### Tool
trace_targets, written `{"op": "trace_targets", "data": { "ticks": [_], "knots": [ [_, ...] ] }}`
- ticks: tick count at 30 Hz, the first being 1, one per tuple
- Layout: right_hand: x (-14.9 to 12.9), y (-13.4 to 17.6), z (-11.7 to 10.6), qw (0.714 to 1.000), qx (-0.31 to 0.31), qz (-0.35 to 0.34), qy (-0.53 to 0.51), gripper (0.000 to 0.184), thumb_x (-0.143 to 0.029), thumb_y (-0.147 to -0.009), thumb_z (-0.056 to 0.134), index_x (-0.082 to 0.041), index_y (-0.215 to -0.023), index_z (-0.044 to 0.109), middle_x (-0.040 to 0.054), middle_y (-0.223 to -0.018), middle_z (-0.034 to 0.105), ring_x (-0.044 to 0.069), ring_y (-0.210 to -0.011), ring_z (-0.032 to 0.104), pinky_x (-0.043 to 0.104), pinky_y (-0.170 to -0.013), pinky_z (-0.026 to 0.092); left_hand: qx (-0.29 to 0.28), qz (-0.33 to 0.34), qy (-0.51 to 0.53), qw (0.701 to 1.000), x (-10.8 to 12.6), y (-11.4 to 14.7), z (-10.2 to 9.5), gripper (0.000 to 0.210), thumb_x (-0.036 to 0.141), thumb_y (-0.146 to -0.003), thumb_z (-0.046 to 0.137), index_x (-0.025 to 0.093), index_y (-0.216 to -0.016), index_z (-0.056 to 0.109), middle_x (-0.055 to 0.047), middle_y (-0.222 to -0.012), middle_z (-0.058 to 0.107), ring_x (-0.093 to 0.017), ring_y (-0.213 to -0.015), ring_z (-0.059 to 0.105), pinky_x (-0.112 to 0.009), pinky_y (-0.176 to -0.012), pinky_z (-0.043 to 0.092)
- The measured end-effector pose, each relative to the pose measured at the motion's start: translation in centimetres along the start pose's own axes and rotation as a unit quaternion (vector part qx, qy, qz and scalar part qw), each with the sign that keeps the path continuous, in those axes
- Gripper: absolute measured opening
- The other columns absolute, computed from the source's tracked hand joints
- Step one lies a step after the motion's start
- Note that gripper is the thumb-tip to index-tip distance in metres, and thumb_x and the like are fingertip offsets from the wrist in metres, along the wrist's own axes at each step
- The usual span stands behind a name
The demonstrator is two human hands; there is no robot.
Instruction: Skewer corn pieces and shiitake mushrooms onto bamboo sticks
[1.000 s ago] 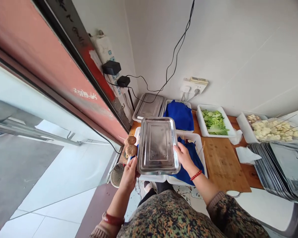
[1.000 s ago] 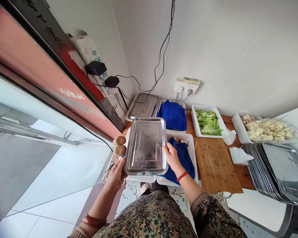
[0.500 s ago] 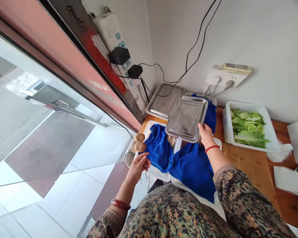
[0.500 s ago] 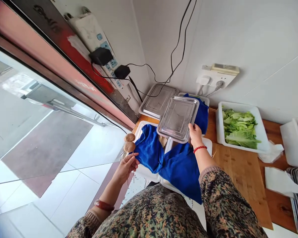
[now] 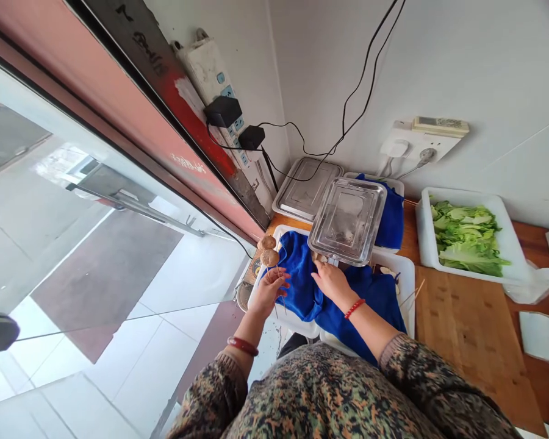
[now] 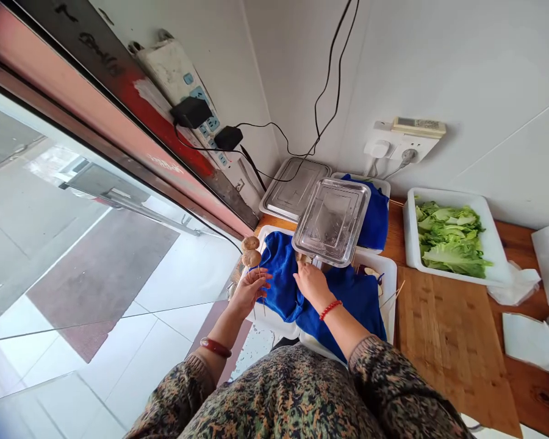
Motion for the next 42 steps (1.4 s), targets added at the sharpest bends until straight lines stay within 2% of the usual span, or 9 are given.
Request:
{"op": "trace_targets", "data": {
  "ticks": [8,13,15,19,27,33,36,39,42],
  "knots": [
    [-2.0,-1.1,0.7,0.997,-0.002,0.030,0.071,0.019,-0.011,-0.093,0.048,-0.019,-0.097,0.066,0.0109,-0.098,0.071,0.025,-0.098,0.065,0.038,-0.091,0.047,-0.006,-0.002,0.004,1.000,0.0,-2.6,1.4,0.051,0.035,-0.062,0.086,0.017,-0.103,0.062,-0.006,-0.091,0.069,-0.013,-0.065,0.062,-0.022,-0.049,0.045],
    [-2.0,-1.1,1.4,0.996,0.023,0.048,0.065,0.029,-0.017,-0.094,0.053,-0.014,-0.122,0.058,0.0165,-0.119,0.065,0.026,-0.111,0.061,0.036,-0.092,0.048,-0.004,-0.005,0.009,1.000,-0.2,-3.7,1.5,0.054,0.038,-0.061,0.087,0.017,-0.104,0.062,-0.004,-0.089,0.069,-0.012,-0.065,0.062,-0.020,-0.047,0.045],
    [-1.8,-1.7,1.6,0.996,0.025,0.062,0.059,0.031,-0.015,-0.091,0.055,-0.012,-0.122,0.058,0.0181,-0.114,0.067,0.028,-0.105,0.064,0.038,-0.088,0.050,-0.006,-0.008,0.010,1.000,-0.3,-4.0,1.5,0.055,0.039,-0.059,0.088,0.017,-0.103,0.063,-0.004,-0.088,0.069,-0.012,-0.064,0.062,-0.020,-0.046,0.045],
    [-2.1,-2.6,1.6,0.996,0.033,0.079,0.026,0.023,-0.009,-0.088,0.054,-0.017,-0.107,0.065,0.0108,-0.092,0.072,0.025,-0.091,0.068,0.036,-0.083,0.051,-0.006,-0.014,0.016,1.000,-0.4,-4.5,1.5,0.055,0.038,-0.058,0.089,0.018,-0.102,0.064,-0.002,-0.085,0.068,-0.011,-0.063,0.062,-0.019,-0.046,0.045],
    [-5.9,-0.8,3.7,0.991,0.040,-0.008,-0.125,0.035,-0.009,-0.088,0.054,-0.021,-0.118,0.066,0.0063,-0.102,0.073,0.019,-0.097,0.068,0.031,-0.090,0.054,0.000,-0.017,0.051,0.999,-0.7,-5.4,0.6,0.042,0.040,-0.059,0.086,0.017,-0.087,0.065,0.004,-0.066,0.060,-0.010,-0.054,0.057,-0.019,-0.045,0.043],
    [-1.8,-1.0,3.8,0.976,0.071,0.034,-0.204,0.032,-0.015,-0.094,0.043,-0.021,-0.112,0.069,0.0054,-0.101,0.076,0.017,-0.091,0.072,0.030,-0.083,0.058,0.014,-0.013,0.067,0.998,-1.0,-6.0,-0.1,0.036,0.035,-0.055,0.087,0.017,-0.071,0.061,0.007,-0.059,0.049,-0.005,-0.046,0.042,-0.017,-0.039,0.035],
    [-0.2,-1.9,3.4,0.972,0.094,0.063,-0.206,0.027,-0.020,-0.090,0.053,-0.021,-0.111,0.069,0.0082,-0.107,0.075,0.020,-0.091,0.071,0.035,-0.086,0.056,0.004,-0.014,0.079,0.997,-1.1,-5.9,0.2,0.037,0.038,-0.055,0.087,0.018,-0.073,0.061,0.007,-0.060,0.048,-0.005,-0.047,0.042,-0.018,-0.039,0.036],
    [-0.3,-2.8,3.2,0.971,0.093,0.073,-0.208,0.018,-0.023,-0.080,0.067,-0.022,-0.097,0.073,0.0049,-0.088,0.076,0.020,-0.078,0.070,0.034,-0.078,0.055,-0.006,-0.014,0.087,0.996,-1.1,-5.8,0.5,0.039,0.039,-0.055,0.087,0.018,-0.075,0.061,0.007,-0.060,0.047,-0.006,-0.046,0.041,-0.019,-0.039,0.036],
    [-0.7,-2.8,2.8,0.966,0.117,0.096,-0.210,0.009,-0.028,-0.080,0.066,-0.022,-0.075,0.070,0.0025,-0.069,0.070,0.021,-0.067,0.066,0.035,-0.072,0.053,-0.009,-0.011,0.089,0.996,-1.1,-5.7,0.5,0.039,0.038,-0.055,0.087,0.018,-0.074,0.060,0.008,-0.060,0.046,-0.006,-0.047,0.040,-0.019,-0.040,0.035]
  ]
}}
Point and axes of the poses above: each hand's wrist, its own y-axis away from the middle knuckle, its own z-axis out of the palm, x = y × z, the point moved 1 cm from there along -y, towards the middle knuckle
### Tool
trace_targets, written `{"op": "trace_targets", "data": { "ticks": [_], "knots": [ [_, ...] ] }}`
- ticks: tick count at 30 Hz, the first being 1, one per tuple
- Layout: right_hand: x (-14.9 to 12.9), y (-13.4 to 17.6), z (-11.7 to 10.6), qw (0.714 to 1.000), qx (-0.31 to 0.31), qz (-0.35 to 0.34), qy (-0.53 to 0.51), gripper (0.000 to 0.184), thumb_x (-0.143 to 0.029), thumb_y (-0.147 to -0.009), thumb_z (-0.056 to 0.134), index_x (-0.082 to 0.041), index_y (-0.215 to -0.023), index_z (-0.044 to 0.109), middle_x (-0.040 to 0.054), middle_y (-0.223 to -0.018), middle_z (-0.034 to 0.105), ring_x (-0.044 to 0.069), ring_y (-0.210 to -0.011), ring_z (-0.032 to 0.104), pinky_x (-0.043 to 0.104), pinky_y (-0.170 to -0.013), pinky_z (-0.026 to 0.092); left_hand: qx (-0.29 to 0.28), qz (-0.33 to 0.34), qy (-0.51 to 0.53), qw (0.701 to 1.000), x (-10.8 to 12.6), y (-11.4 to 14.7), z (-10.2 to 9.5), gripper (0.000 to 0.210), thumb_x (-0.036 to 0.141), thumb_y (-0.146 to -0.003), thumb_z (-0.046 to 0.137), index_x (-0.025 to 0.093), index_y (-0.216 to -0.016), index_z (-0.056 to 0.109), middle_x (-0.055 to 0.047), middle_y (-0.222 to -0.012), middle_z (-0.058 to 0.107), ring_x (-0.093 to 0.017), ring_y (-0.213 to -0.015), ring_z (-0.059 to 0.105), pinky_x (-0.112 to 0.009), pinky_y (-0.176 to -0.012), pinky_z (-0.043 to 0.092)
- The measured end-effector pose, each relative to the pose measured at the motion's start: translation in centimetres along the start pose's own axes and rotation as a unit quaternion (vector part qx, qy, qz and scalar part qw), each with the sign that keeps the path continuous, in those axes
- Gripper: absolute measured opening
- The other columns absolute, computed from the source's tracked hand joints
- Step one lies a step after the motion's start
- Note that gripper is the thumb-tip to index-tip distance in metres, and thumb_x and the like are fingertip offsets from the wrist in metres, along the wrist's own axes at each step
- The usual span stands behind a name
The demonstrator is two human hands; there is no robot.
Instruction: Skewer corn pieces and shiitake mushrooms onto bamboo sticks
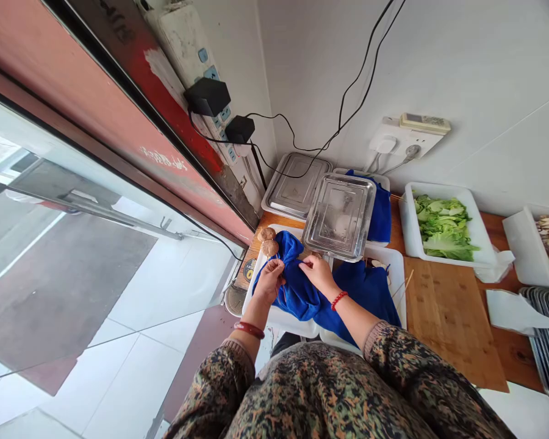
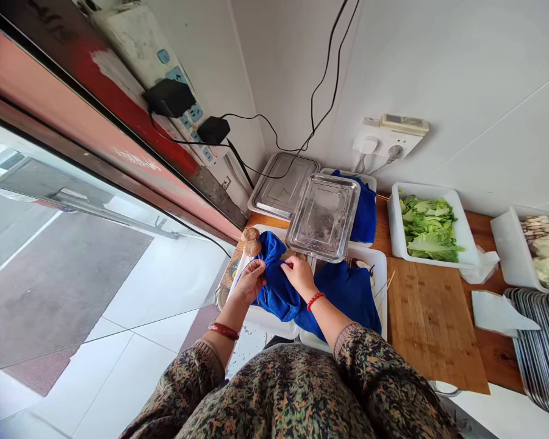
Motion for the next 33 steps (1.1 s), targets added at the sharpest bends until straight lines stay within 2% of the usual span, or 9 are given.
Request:
{"op": "trace_targets", "data": {
  "ticks": [4,10,12,15,19,22,27,30,33],
  "knots": [
    [-0.4,1.2,-1.3,0.998,0.049,0.001,-0.029,0.015,-0.036,-0.084,0.059,-0.022,-0.079,0.065,0.0042,-0.082,0.069,0.021,-0.079,0.063,0.036,-0.079,0.050,0.000,0.005,-0.001,1.000,-0.3,0.0,0.2,0.037,0.038,-0.057,0.086,0.019,-0.073,0.059,0.008,-0.059,0.046,-0.006,-0.047,0.040,-0.019,-0.040,0.035],
    [-0.7,2.6,-2.5,0.995,0.040,-0.002,-0.091,0.026,-0.042,-0.089,0.048,-0.022,-0.096,0.063,0.0004,-0.075,0.066,0.018,-0.066,0.059,0.029,-0.062,0.049,0.000,0.001,-0.012,1.000,-0.4,-0.3,0.8,0.038,0.039,-0.058,0.085,0.018,-0.080,0.062,0.002,-0.073,0.061,-0.009,-0.055,0.053,-0.019,-0.041,0.035],
    [-0.8,2.4,-2.9,0.994,0.050,-0.008,-0.100,0.028,-0.038,-0.090,0.045,-0.021,-0.103,0.064,0.0023,-0.085,0.069,0.018,-0.071,0.062,0.031,-0.067,0.051,0.001,-0.001,-0.018,1.000,-0.3,-0.4,0.8,0.039,0.040,-0.059,0.085,0.018,-0.081,0.062,-0.001,-0.083,0.066,-0.010,-0.059,0.058,-0.019,-0.042,0.036],
    [-1.1,2.2,-3.5,0.992,0.064,-0.022,-0.105,0.033,-0.029,-0.092,0.041,-0.022,-0.111,0.066,0.0055,-0.102,0.073,0.021,-0.089,0.067,0.037,-0.084,0.054,0.005,0.001,-0.030,1.000,-0.4,-0.3,0.7,0.039,0.041,-0.059,0.083,0.018,-0.082,0.062,-0.003,-0.089,0.067,-0.012,-0.061,0.060,-0.019,-0.042,0.036],
    [-0.9,2.8,-4.5,0.991,0.084,-0.093,-0.038,0.042,-0.019,-0.094,0.036,-0.025,-0.123,0.067,0.0064,-0.128,0.067,0.022,-0.122,0.060,0.043,-0.110,0.045,0.021,0.021,-0.053,0.998,-0.1,-0.1,1.0,0.034,0.041,-0.062,0.081,0.018,-0.080,0.062,-0.005,-0.087,0.066,-0.012,-0.062,0.061,-0.018,-0.041,0.034],
    [-0.1,3.7,-4.5,0.988,0.063,-0.140,0.027,0.049,-0.012,-0.094,0.034,-0.026,-0.133,0.060,0.0054,-0.137,0.062,0.020,-0.129,0.056,0.044,-0.113,0.044,0.040,0.063,-0.072,0.995,1.0,-0.6,1.4,0.029,0.041,-0.068,0.076,0.019,-0.082,0.063,-0.005,-0.091,0.066,-0.011,-0.062,0.058,-0.018,-0.041,0.034],
    [1.3,4.4,-4.2,0.985,0.071,-0.147,0.051,0.048,-0.011,-0.096,0.034,-0.022,-0.138,0.055,0.0098,-0.144,0.055,0.021,-0.134,0.051,0.047,-0.115,0.042,0.059,0.120,-0.126,0.983,3.3,-3.1,1.7,0.026,0.032,-0.068,0.074,0.020,-0.090,0.067,-0.005,-0.097,0.065,-0.012,-0.068,0.059,-0.018,-0.042,0.036],
    [1.5,4.3,-4.4,0.986,0.061,-0.146,0.058,0.046,-0.013,-0.097,0.035,-0.021,-0.138,0.054,0.0112,-0.144,0.054,0.022,-0.135,0.050,0.047,-0.115,0.042,0.069,0.131,-0.161,0.976,3.3,-4.5,1.4,0.023,0.024,-0.064,0.075,0.019,-0.086,0.070,-0.007,-0.114,0.063,-0.012,-0.069,0.058,-0.018,-0.043,0.039],
    [1.2,4.1,-5.1,0.985,0.091,-0.132,0.058,0.043,-0.017,-0.098,0.037,-0.019,-0.138,0.053,0.0136,-0.142,0.055,0.023,-0.135,0.049,0.047,-0.115,0.041,0.085,0.137,-0.180,0.970,2.5,-5.4,1.1,0.026,0.020,-0.065,0.074,0.019,-0.091,0.072,-0.008,-0.120,0.061,-0.011,-0.067,0.058,-0.019,-0.043,0.039]
  ]
}}
Point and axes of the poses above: each hand's wrist, its own y-axis away from the middle knuckle, its own z-axis out of the palm, x = y × z, the point moved 1 cm from there along -y, towards the middle knuckle
